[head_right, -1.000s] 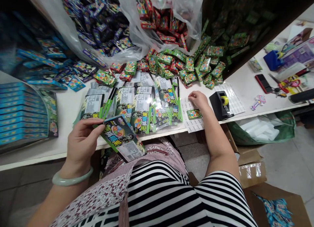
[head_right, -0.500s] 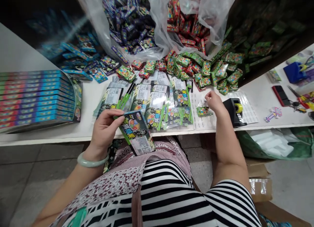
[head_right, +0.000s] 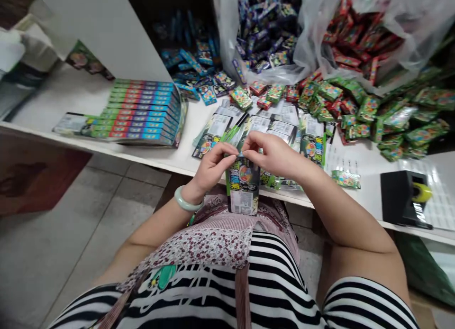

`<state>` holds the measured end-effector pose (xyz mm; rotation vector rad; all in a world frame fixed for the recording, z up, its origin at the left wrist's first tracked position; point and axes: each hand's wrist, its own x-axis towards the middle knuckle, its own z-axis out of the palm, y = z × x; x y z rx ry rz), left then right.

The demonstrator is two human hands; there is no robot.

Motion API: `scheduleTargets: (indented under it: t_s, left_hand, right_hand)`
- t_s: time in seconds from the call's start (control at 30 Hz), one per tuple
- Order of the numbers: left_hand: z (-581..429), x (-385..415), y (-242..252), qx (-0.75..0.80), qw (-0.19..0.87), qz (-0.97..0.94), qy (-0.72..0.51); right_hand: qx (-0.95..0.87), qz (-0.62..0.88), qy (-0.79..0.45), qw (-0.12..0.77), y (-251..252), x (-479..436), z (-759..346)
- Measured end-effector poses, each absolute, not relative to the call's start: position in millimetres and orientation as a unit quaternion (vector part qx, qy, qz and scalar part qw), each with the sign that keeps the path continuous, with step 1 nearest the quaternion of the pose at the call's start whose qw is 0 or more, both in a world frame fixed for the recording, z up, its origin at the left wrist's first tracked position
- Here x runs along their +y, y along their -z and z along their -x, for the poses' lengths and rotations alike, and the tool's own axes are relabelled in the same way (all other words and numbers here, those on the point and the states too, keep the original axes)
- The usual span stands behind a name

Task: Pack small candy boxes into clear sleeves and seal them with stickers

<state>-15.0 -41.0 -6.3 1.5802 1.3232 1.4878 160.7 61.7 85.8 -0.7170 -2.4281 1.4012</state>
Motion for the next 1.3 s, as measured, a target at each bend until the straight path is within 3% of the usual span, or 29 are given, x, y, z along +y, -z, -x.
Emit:
scheduleTargets:
  t_s: [0.43,0.6,0.77,0.9,1.0,1.1,1.2,1.3]
  left_hand:
    - [12,-36,18,0.516,0.265,-0.556,-0.595]
    - [9,-39,17,0.500,0.249,-0.574,-0.599]
    - [7,-63,20,0.473,0.399,-0.532,-0.578]
    - [20,-84,13,0.465,0.470,-0.469,-0.585]
    - [42,-84,-2,0.497,0.378,-0.425,-0.656]
    - [64,-80,-18,0.508,0.183,-0.479,-0.692]
    - [76,-84,-23,0.478,-0.029,-0.636,-0.605]
    - [80,-94,-10,0.470,-0.184,-0.721,-0.475]
  right_hand:
    - [-0.818,0.346,-0.453,0.076,-74,67,-137]
    - [-0.710,0.378,-0.594,0.029,-59,78,-136]
    - [-0.532,0.369,-0.757,-0.081,-53,81,-144]
    - [-0.524,0.388,-0.757,0.029,-62,88,-159]
    - [-0.533,0.396,-0.740,0.103,-63,92,-166]
    - [-0.536,0.348,-0.768,0.044,-57,86,-158]
    - [-0.523,0.291,-0.801,-0.029,-52,73,-134]
    - [-0.531,0.282,-0.799,-0.002,-53,63,-100]
